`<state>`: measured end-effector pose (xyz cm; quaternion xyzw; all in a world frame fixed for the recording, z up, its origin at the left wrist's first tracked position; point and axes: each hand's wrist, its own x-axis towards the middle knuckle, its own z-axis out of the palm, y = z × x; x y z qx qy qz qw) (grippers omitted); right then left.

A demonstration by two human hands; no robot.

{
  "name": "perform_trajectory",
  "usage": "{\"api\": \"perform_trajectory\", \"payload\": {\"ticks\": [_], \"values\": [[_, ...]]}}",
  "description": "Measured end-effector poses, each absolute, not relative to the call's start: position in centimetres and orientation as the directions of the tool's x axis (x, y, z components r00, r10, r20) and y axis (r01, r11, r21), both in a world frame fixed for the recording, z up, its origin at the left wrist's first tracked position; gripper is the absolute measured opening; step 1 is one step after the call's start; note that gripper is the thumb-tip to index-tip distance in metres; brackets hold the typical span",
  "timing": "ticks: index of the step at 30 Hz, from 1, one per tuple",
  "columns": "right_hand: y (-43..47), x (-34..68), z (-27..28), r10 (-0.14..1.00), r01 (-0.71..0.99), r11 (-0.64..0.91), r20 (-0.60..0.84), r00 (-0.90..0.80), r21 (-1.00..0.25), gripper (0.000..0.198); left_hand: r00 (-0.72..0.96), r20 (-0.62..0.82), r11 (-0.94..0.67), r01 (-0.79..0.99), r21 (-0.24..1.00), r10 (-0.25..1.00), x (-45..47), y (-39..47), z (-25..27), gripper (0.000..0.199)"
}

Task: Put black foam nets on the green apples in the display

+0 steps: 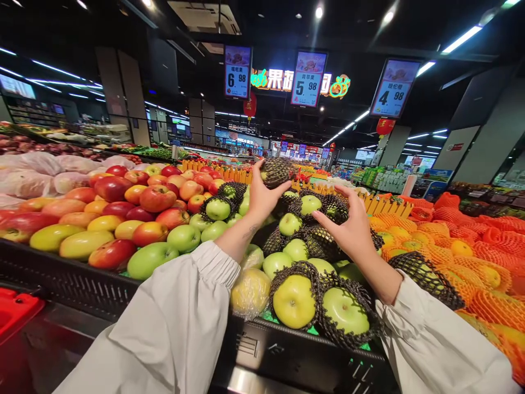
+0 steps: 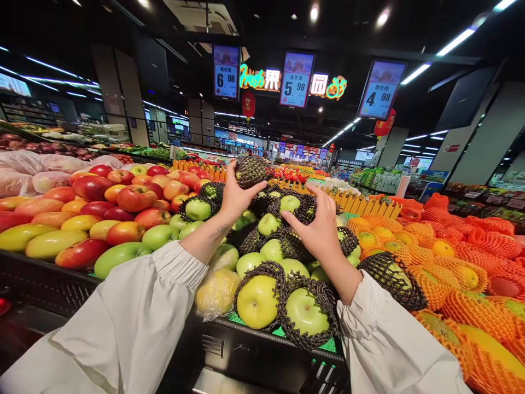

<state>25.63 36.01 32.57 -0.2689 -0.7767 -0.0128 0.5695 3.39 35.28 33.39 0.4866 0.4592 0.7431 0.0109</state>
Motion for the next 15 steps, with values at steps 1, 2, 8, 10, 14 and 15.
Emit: {"api": "perform_trajectory", "payload": {"ticks": [1,2,8,10,14,15], "values": [[36.0,25.6,32.5,0.411,0.43,0.854,0.887,-0.212,-0.293,0.066,-0.569,0.706,-0.48,0.52,0.706,0.421,2.1,35.5,33.6,0.084],[36.0,25.7,32.5,0.413,0.423,0.856,0.885,-0.213,-0.298,0.067,-0.604,0.694,-0.373,0.585,0.72,0.392,1.0,35.7,33.7,0.084],[36.2,25.7,32.4,0.401,0.38,0.871,0.898,-0.18,-0.313,0.074,-0.66,0.623,0.068,0.707,0.703,0.42,-2.0,37.0,32.2,0.078],[36.3,25.7,32.4,0.407,0.38,0.868,0.897,-0.172,-0.32,0.074,-0.661,0.591,0.147,0.715,0.684,0.463,-1.9,37.6,31.4,0.078],[36.4,25.8,32.3,0.421,0.39,0.857,0.894,-0.151,-0.338,0.074,-0.662,0.542,0.219,0.715,0.665,0.517,-1.7,38.6,30.5,0.08],[36.4,25.9,32.3,0.428,0.4,0.848,0.894,-0.133,-0.347,0.073,-0.66,0.542,0.227,0.718,0.657,0.52,-1.7,38.8,30.5,0.079]]}}
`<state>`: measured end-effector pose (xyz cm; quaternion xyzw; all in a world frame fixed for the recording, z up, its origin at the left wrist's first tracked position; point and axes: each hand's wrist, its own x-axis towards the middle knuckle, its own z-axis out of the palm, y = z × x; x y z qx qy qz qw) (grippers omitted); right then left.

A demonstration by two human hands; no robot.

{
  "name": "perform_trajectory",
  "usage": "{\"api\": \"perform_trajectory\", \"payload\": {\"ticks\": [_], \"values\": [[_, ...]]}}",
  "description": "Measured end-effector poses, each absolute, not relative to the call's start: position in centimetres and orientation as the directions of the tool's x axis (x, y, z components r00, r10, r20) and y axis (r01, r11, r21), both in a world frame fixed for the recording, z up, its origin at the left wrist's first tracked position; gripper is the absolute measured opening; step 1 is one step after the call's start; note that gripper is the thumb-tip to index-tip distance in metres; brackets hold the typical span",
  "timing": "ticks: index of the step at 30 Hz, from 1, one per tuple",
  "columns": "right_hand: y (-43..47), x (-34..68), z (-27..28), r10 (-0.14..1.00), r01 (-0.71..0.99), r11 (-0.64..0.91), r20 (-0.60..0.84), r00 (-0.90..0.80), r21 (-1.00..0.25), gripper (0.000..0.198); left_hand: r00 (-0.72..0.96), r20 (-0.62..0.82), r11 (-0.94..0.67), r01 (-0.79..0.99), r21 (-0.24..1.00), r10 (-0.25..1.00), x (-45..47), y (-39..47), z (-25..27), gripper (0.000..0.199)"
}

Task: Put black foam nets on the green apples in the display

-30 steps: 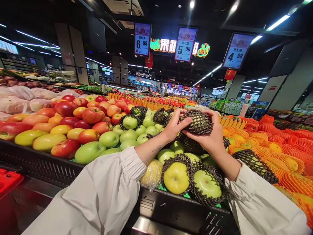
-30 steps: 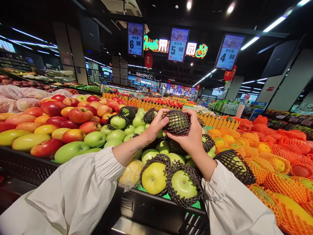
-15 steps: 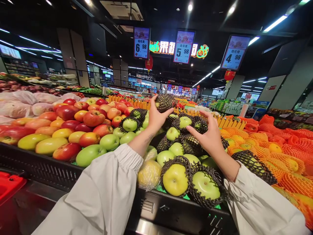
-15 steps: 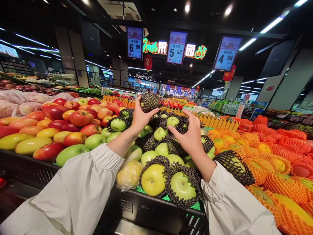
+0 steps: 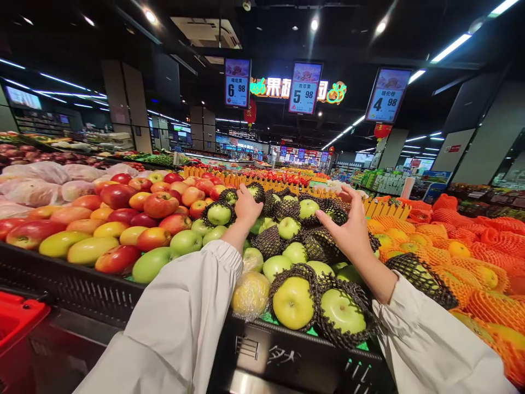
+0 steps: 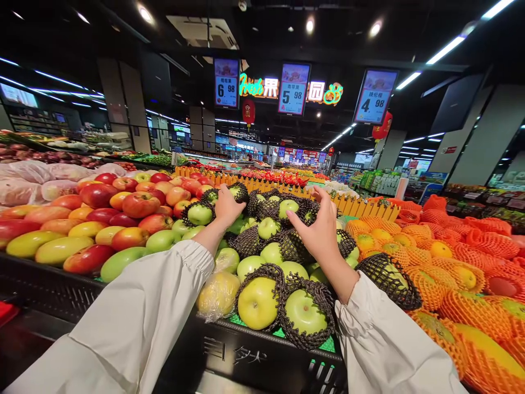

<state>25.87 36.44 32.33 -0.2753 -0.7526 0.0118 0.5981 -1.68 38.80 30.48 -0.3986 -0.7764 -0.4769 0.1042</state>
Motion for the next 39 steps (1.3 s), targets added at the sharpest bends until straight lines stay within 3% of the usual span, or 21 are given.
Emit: {"api": "perform_trajectory", "payload": {"ticks": [5,9,13,16,19,23,28,35,39], "values": [[37.9,26.6,32.3,0.485,0.501,0.76,0.874,-0.013,-0.414,0.054,-0.653,0.54,0.258,0.731,0.631,0.53,-1.7,39.0,30.7,0.075],[39.5,26.8,32.2,0.602,0.567,0.689,0.792,-0.103,-0.451,0.031,-0.638,0.541,0.246,0.741,0.624,0.548,-1.9,38.9,30.6,0.077],[40.4,26.5,32.1,0.763,0.628,0.568,0.626,-0.161,-0.531,0.04,-0.629,0.556,0.243,0.752,0.613,0.543,-2.1,39.1,30.3,0.079],[40.8,26.7,32.2,0.748,0.586,0.582,0.654,-0.112,-0.565,0.046,-0.616,0.582,0.186,0.755,0.629,0.531,-2.2,39.3,30.2,0.084],[40.9,27.1,32.3,0.699,0.518,0.638,0.711,-0.079,-0.569,0.039,-0.615,0.586,0.085,0.724,0.684,0.528,-2.4,39.6,30.2,0.096],[40.6,27.2,32.4,0.71,0.502,0.634,0.7,-0.075,-0.589,0.037,-0.625,0.478,0.013,0.616,0.788,0.617,-2.5,40.0,30.2,0.102],[40.3,27.1,32.5,0.719,0.495,0.629,0.691,-0.078,-0.599,0.04,-0.501,0.358,0.024,0.605,0.796,0.788,-2.2,40.5,29.8,0.088],[39.4,26.9,32.6,0.736,0.523,0.61,0.671,-0.095,-0.595,0.046,-0.393,0.412,-0.105,0.607,0.788,0.822,-0.3,40.8,31.3,0.063],[39.1,26.7,32.6,0.743,0.541,0.6,0.661,-0.103,-0.59,0.046,-0.245,0.402,-0.215,0.55,0.807,0.882,2.9,42.5,34.3,0.043]]}}
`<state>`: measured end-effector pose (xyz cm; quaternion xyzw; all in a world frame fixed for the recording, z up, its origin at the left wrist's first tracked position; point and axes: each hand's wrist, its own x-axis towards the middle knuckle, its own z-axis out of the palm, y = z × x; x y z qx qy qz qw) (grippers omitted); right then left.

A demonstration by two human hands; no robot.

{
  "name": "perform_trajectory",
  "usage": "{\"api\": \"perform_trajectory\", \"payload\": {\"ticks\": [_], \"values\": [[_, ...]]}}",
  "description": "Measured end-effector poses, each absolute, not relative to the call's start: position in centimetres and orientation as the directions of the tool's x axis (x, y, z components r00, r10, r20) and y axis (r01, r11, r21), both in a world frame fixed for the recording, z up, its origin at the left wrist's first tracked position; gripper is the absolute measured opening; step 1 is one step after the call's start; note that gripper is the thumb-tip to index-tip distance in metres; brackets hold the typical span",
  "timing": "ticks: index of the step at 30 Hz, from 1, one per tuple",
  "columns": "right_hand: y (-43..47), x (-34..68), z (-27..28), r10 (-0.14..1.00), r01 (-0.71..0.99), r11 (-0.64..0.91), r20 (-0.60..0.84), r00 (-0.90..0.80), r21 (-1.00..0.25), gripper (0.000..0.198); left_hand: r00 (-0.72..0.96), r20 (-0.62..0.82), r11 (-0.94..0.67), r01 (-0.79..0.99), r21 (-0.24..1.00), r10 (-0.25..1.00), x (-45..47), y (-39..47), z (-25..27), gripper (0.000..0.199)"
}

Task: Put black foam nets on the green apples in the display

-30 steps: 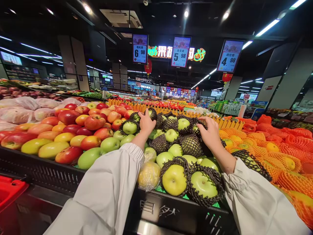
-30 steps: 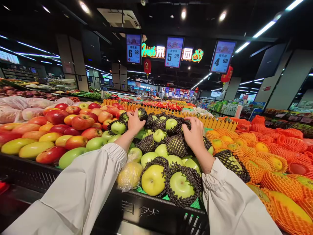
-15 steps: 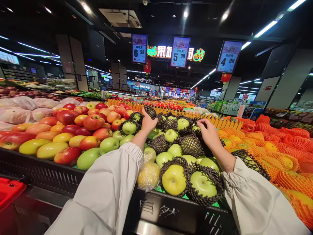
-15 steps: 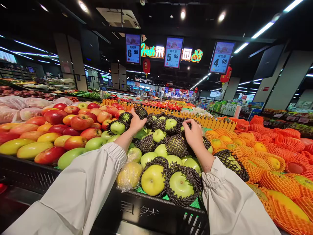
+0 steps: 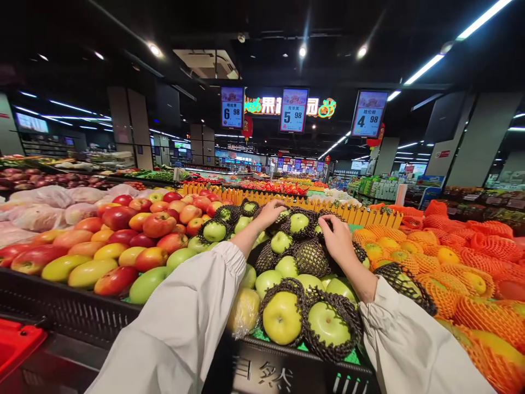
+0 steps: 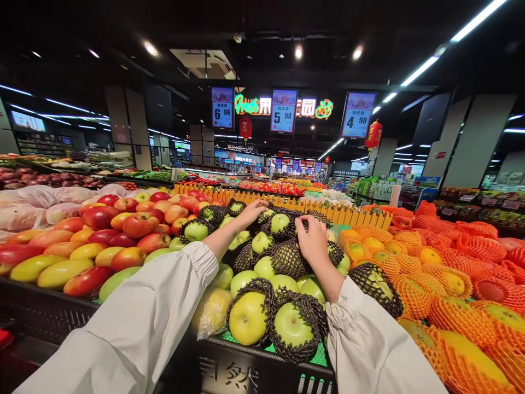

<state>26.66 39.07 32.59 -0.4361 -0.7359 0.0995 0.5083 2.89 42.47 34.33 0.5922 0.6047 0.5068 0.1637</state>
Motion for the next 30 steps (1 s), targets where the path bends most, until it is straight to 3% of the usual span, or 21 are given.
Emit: {"api": "perform_trajectory", "payload": {"ticks": [4,8,14,17,19,23,25,28,30], "values": [[39.1,26.6,32.5,0.743,0.539,0.601,0.661,-0.104,-0.591,0.044,-0.113,0.348,-0.264,0.449,0.853,0.931,6.2,44.4,35.9,0.035],[39.4,26.5,32.2,0.738,0.528,0.607,0.668,-0.096,-0.594,0.041,-0.128,0.307,-0.245,0.359,0.901,0.943,6.9,45.2,36.1,0.041],[39.8,26.7,32.0,0.682,0.486,0.655,0.73,-0.05,-0.579,0.041,-0.267,0.51,-0.477,0.182,0.86,0.818,4.7,41.3,36.5,0.052],[39.6,26.8,32.1,0.596,0.464,0.715,0.803,-0.015,-0.522,0.04,-0.257,0.526,-0.538,0.028,0.842,0.811,3.7,38.4,35.4,0.051],[39.6,26.8,32.2,0.575,0.436,0.743,0.818,-0.025,-0.509,0.045,-0.225,0.488,-0.512,-0.06,0.857,0.843,3.3,37.0,34.3,0.044],[39.4,26.7,32.3,0.592,0.381,0.762,0.802,-0.082,-0.523,0.065,-0.118,0.452,-0.46,-0.054,0.886,0.884,2.7,36.1,33.2,0.035],[39.0,26.6,32.4,0.546,0.345,0.804,0.831,-0.105,-0.485,0.056,-0.122,0.501,-0.509,-0.053,0.859,0.857,2.6,36.0,33.5,0.034],[37.8,26.5,32.8,0.427,0.312,0.876,0.893,-0.143,-0.369,0.026,-0.213,0.565,-0.575,0.022,0.818,0.797,2.4,36.1,34.0,0.032],[36.9,26.3,33.1,0.353,0.291,0.912,0.914,-0.202,-0.288,0.021,-0.306,0.582,-0.581,0.105,0.807,0.753,2.1,36.3,34.2,0.029]]}}
